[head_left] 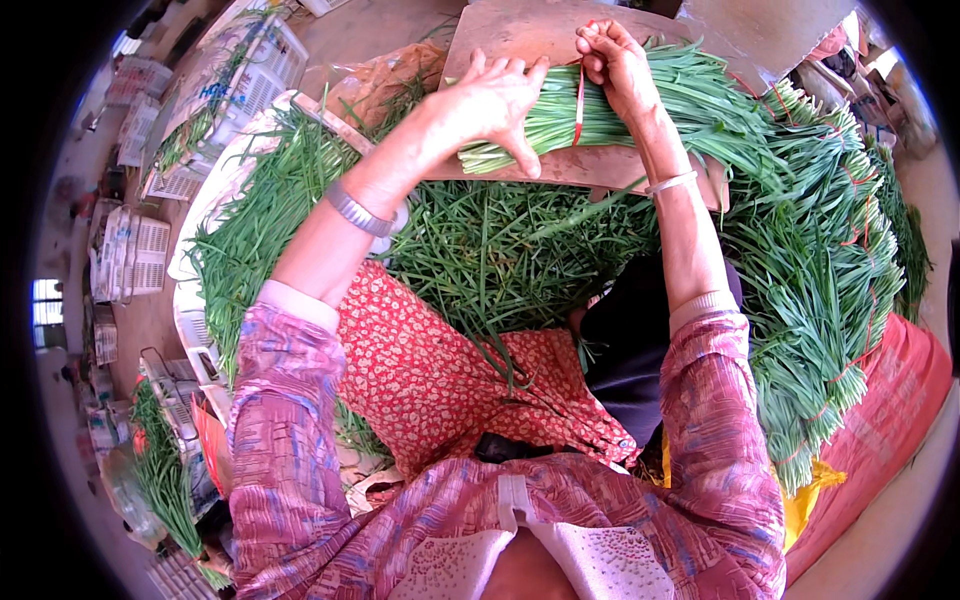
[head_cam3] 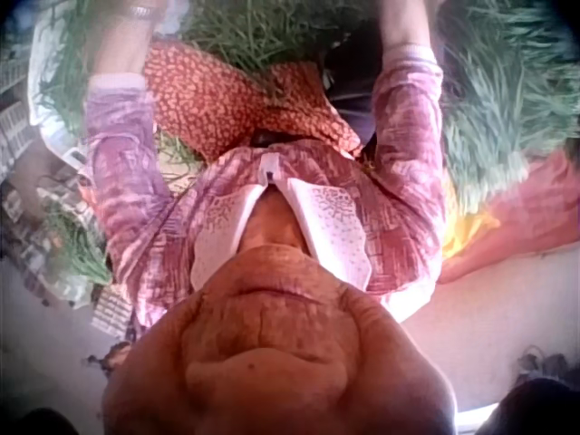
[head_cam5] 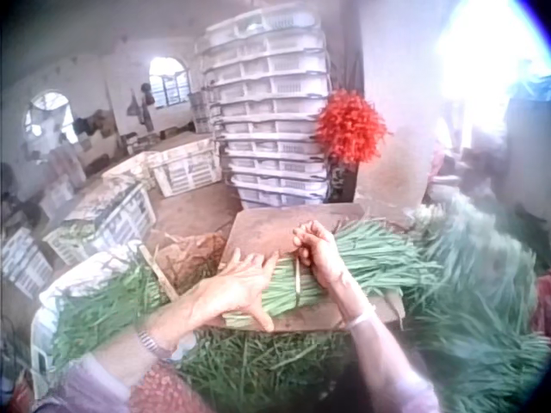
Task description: The person gathers green stalks from a crate, aligns them into a bunch, and ties the bunch together with a red string by hand.
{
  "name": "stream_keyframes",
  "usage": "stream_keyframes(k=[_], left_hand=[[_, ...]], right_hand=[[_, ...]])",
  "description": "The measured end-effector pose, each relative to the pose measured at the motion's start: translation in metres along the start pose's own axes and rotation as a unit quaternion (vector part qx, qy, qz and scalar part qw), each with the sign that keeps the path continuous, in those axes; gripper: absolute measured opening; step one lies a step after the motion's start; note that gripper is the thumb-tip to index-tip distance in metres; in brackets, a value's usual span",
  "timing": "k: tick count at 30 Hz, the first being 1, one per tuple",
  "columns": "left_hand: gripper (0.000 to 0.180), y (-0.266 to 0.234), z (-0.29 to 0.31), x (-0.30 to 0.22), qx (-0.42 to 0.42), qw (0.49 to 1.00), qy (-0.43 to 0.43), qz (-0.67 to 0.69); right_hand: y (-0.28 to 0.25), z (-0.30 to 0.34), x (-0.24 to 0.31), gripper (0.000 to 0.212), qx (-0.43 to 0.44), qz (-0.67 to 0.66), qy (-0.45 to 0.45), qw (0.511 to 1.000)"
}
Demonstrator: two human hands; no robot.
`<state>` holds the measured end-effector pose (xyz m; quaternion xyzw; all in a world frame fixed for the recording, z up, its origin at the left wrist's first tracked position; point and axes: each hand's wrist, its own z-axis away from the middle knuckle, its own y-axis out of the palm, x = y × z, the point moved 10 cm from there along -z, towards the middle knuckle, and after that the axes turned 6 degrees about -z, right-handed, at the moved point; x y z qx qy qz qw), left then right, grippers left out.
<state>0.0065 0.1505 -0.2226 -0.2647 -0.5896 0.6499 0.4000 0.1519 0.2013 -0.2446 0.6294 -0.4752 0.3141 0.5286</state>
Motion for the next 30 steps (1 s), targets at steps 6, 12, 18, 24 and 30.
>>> stream_keyframes(k=[6, 12, 18, 24, 30], left_hand=[[0.116, 0.015, -0.009, 0.009, -0.176, 0.981, -0.066, 0.048], [0.091, -0.001, 0.007, 0.030, -0.176, 0.982, -0.070, 0.019], [0.104, 0.002, -0.003, 0.011, -0.152, 0.987, -0.049, -0.035], [0.115, 0.011, -0.022, 0.004, -0.153, 0.984, -0.092, 0.024], [0.089, 0.012, -0.028, 0.002, -0.205, 0.969, -0.134, -0.010]], right_hand=[[-0.038, -0.032, -0.022, 0.007, -0.032, -0.160, 0.017, 0.986], [0.078, -0.002, 0.025, 0.005, -0.032, 0.155, -0.040, 0.987], [0.042, -0.019, -0.007, 0.007, -0.015, 0.120, 0.039, 0.992], [0.056, -0.023, -0.024, 0.007, 0.038, 0.045, 0.101, 0.993], [0.042, -0.022, 0.000, 0.011, -0.004, 0.099, 0.090, 0.991]])
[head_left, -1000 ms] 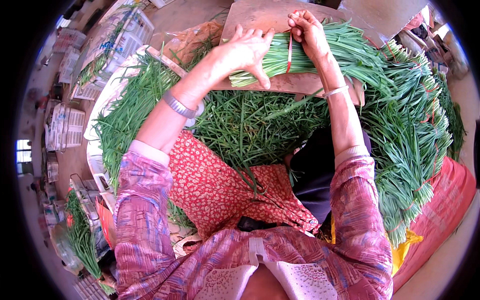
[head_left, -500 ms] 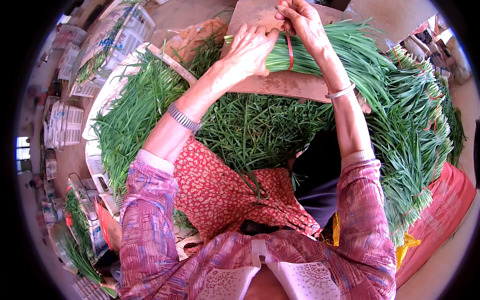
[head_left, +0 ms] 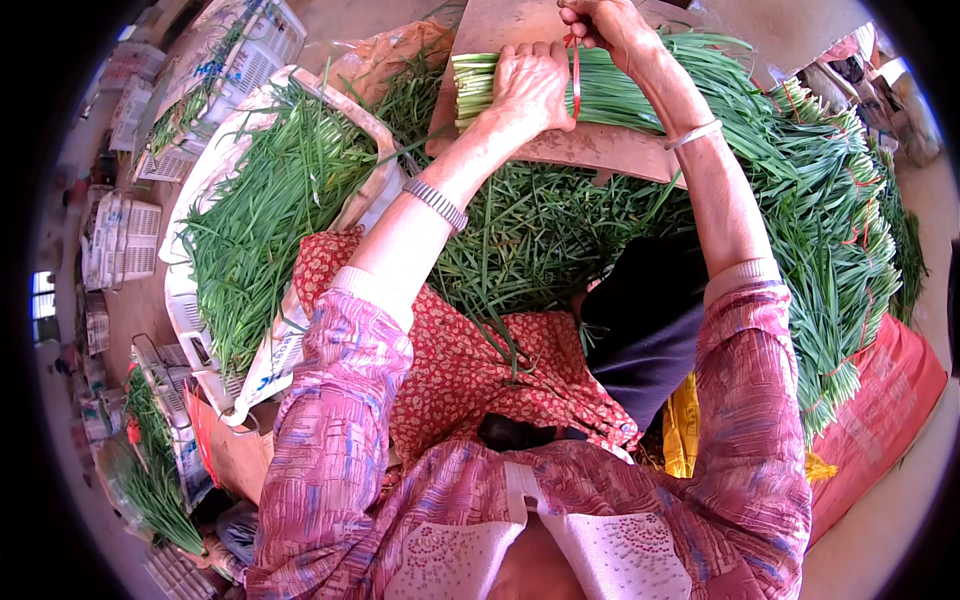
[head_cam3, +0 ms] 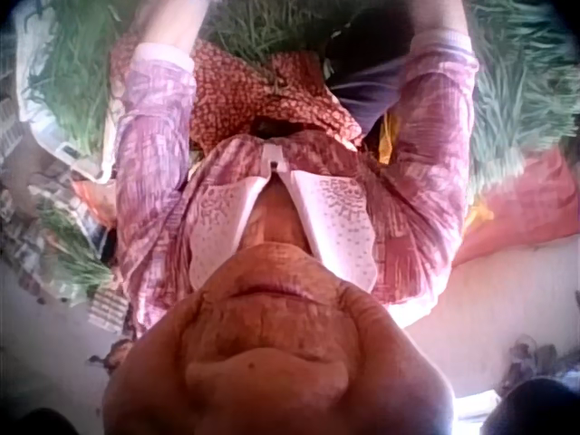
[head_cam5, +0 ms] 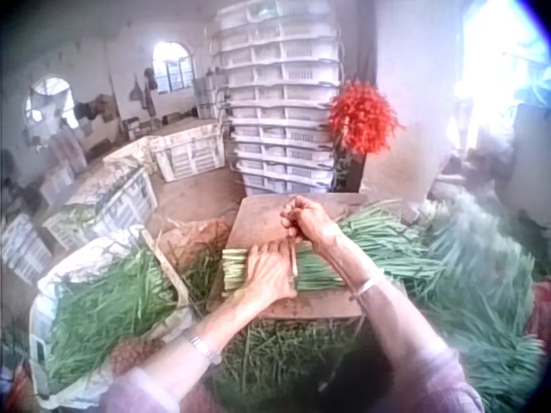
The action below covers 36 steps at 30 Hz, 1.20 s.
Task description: The person gathers green stalks from a crate, aligns them into a bunch, and ties the bunch together with a red string by hand.
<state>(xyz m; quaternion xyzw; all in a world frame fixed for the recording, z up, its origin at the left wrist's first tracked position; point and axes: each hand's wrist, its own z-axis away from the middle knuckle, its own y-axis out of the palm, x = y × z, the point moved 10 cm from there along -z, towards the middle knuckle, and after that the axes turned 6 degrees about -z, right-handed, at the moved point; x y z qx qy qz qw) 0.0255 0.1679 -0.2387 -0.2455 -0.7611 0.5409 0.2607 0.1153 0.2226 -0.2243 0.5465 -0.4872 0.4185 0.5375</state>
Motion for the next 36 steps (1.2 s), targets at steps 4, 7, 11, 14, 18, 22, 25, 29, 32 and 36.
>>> stream_keyframes(k=[4, 7, 11, 14, 18, 22, 25, 29, 32, 36], left_hand=[[0.083, -0.001, -0.002, 0.003, -0.020, 1.000, -0.016, 0.007], [0.079, 0.003, 0.000, 0.014, -0.016, 1.000, -0.016, 0.008], [0.078, 0.006, -0.001, 0.011, -0.015, 1.000, -0.011, 0.021], [0.076, 0.005, -0.003, 0.003, -0.032, 0.999, -0.003, 0.012], [0.067, 0.006, -0.001, 0.012, -0.041, 0.998, 0.009, 0.054], [0.069, 0.004, 0.001, 0.005, -0.085, 0.995, 0.031, 0.043], [0.078, 0.008, -0.002, 0.002, -0.063, 0.998, 0.023, 0.017], [0.089, -0.001, -0.001, -0.004, -0.073, 0.997, 0.029, -0.010], [0.084, -0.005, 0.001, -0.007, -0.118, 0.992, 0.053, -0.006], [0.081, -0.020, 0.002, 0.000, -0.107, 0.991, 0.077, -0.034]], right_hand=[[-0.005, 0.012, 0.019, 0.007, -0.040, 0.057, -0.005, 0.998], [0.023, 0.043, 0.046, 0.008, -0.020, 0.168, -0.040, 0.985], [0.027, 0.085, 0.048, 0.013, -0.015, 0.269, -0.033, 0.963], [0.026, 0.134, 0.043, 0.017, -0.081, 0.325, -0.041, 0.941], [0.033, 0.209, -0.016, 0.017, -0.172, 0.267, -0.087, 0.944], [0.039, 0.224, -0.061, 0.007, -0.197, 0.154, -0.087, 0.964], [0.025, 0.221, -0.060, 0.011, -0.183, 0.190, -0.098, 0.960], [0.021, 0.225, -0.063, 0.017, -0.202, 0.185, -0.086, 0.958], [0.020, 0.217, -0.087, 0.017, -0.215, 0.193, -0.037, 0.956], [0.042, 0.227, -0.040, 0.020, -0.063, 0.331, -0.040, 0.941]])
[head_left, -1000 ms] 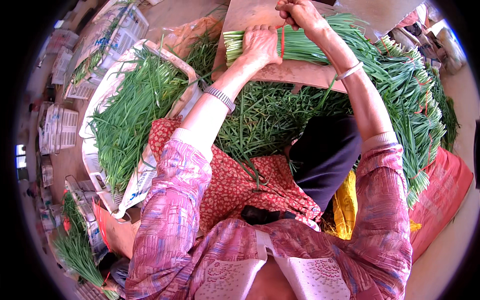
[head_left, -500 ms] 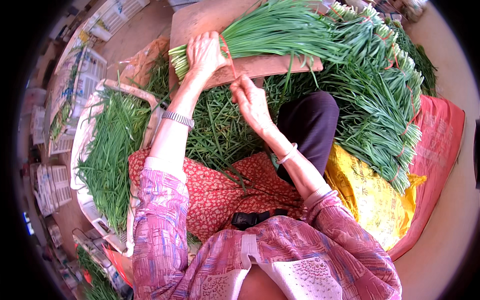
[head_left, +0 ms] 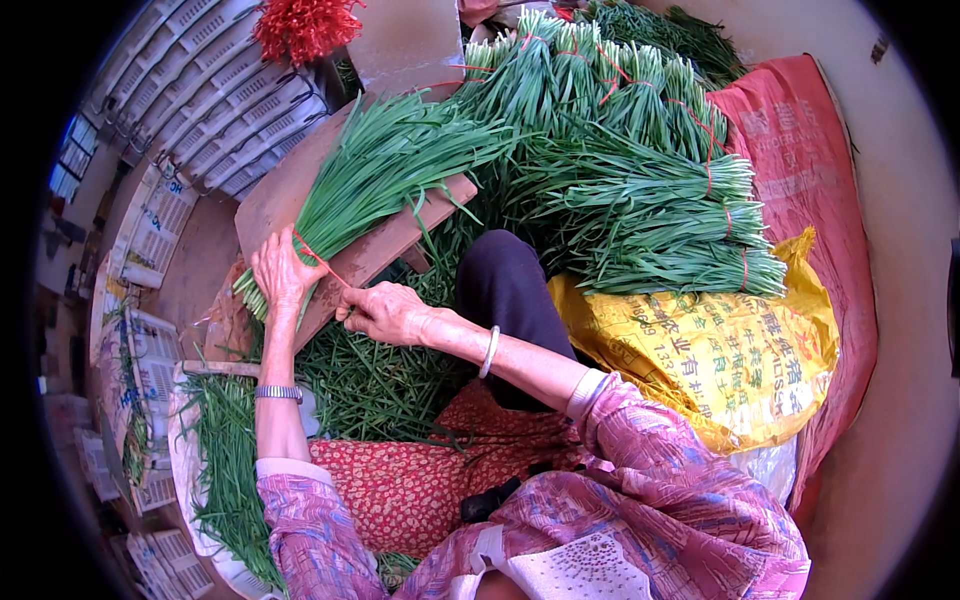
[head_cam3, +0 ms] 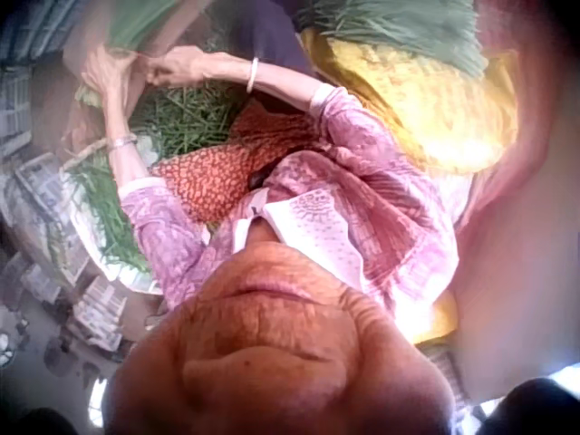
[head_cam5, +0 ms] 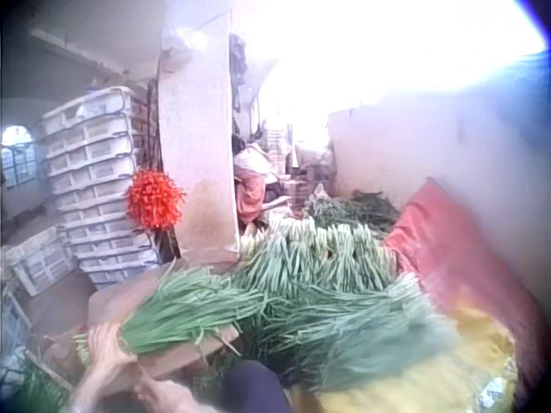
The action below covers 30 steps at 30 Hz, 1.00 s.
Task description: The person gathers green stalks from a crate, aligns them into a bunch, and ties the bunch together with a red string by hand.
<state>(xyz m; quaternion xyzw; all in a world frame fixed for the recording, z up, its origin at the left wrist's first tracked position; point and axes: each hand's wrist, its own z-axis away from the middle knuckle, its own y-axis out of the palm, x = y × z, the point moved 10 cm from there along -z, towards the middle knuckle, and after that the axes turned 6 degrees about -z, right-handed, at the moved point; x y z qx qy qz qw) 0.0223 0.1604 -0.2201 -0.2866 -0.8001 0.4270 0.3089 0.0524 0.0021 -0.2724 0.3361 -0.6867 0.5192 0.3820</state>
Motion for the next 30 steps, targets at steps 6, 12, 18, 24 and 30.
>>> stream_keyframes(k=[6, 12, 18, 24, 30], left_hand=[[0.089, -0.124, -0.049, -0.008, -0.079, 0.977, 0.139, -0.139], [0.068, -0.247, -0.102, -0.106, -0.217, 0.898, 0.315, -0.216], [0.049, -0.293, -0.098, -0.207, -0.305, 0.828, 0.419, -0.214], [0.047, -0.364, -0.073, -0.314, -0.438, 0.765, 0.429, -0.197], [0.085, -0.322, -0.114, -0.302, -0.378, 0.838, 0.392, 0.036]], right_hand=[[-0.175, -0.001, 0.115, 0.052, -0.274, 0.197, -0.210, 0.918], [-0.251, -0.062, 0.096, 0.132, -0.223, 0.249, -0.152, 0.930], [-0.298, 0.039, 0.084, 0.097, -0.380, 0.098, -0.203, 0.897], [-0.388, 0.160, 0.064, 0.093, -0.522, 0.024, -0.148, 0.840], [-0.487, 0.248, 0.077, 0.045, -0.560, -0.016, -0.135, 0.818]])
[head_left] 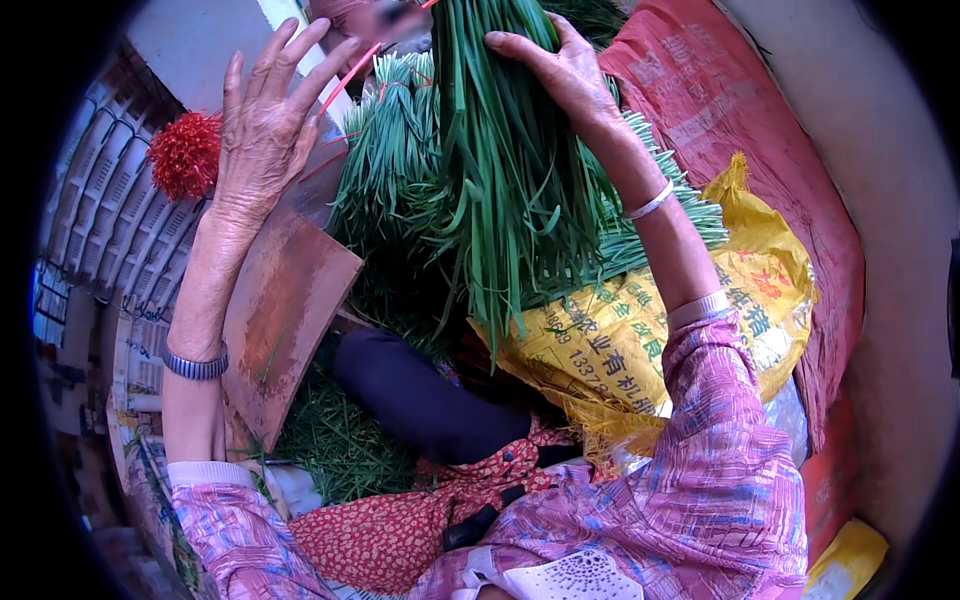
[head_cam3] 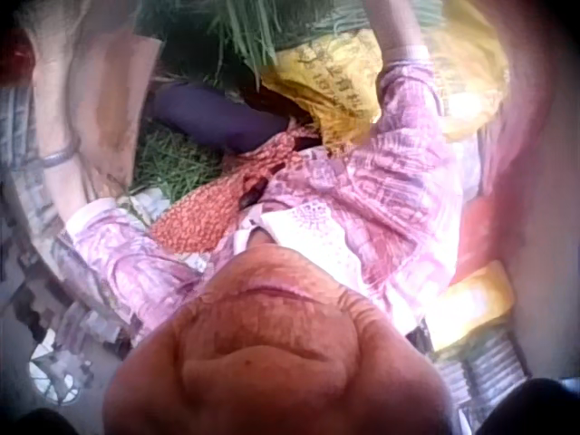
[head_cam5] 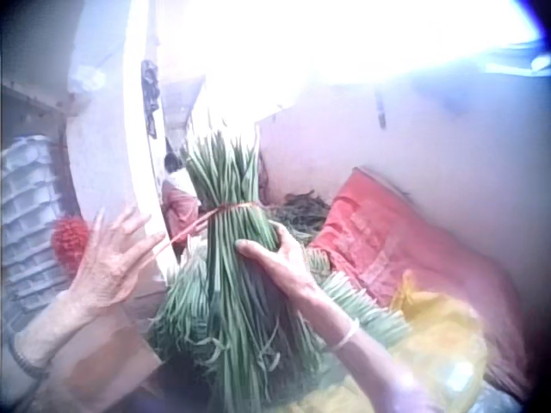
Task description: The person gathers green stalks from a crate, aligns them into a bunch, and ties the bunch together with a red string by hand.
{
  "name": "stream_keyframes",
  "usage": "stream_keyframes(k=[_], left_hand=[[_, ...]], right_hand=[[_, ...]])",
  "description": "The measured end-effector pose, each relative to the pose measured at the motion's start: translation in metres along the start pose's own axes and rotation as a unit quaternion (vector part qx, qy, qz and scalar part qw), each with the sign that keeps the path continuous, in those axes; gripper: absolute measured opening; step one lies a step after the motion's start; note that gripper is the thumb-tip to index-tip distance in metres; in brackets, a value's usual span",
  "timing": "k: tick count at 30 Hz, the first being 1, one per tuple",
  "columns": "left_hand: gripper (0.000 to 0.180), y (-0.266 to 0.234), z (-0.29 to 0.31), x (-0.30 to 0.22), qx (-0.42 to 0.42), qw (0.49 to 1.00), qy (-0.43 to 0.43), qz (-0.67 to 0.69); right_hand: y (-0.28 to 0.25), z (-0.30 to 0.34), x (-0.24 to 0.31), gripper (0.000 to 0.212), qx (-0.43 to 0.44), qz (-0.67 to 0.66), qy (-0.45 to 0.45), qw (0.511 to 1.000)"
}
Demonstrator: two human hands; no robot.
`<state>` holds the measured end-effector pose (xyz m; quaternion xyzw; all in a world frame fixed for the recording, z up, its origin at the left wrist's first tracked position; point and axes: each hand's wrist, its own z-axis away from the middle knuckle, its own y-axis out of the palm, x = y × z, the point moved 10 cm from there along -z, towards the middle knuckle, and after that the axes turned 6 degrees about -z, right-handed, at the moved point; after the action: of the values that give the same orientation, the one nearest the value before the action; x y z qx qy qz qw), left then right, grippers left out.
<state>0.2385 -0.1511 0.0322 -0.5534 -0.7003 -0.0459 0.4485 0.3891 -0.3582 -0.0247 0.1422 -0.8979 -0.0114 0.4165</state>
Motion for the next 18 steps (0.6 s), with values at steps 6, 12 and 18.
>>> stream_keyframes(k=[6, 12, 18], left_hand=[[0.070, 0.110, 0.124, 0.049, 0.203, 0.964, -0.142, 0.099], [0.062, 0.143, 0.264, 0.094, 0.253, 0.914, -0.259, 0.186], [0.060, 0.154, 0.350, 0.063, 0.357, 0.834, -0.346, 0.239]], right_hand=[[-0.113, -0.075, -0.048, 0.075, 0.037, 0.172, 0.119, 0.977], [-0.208, -0.099, -0.208, 0.113, 0.040, 0.548, 0.157, 0.820], [-0.281, 0.018, -0.342, 0.110, -0.063, 0.600, 0.358, 0.713]])
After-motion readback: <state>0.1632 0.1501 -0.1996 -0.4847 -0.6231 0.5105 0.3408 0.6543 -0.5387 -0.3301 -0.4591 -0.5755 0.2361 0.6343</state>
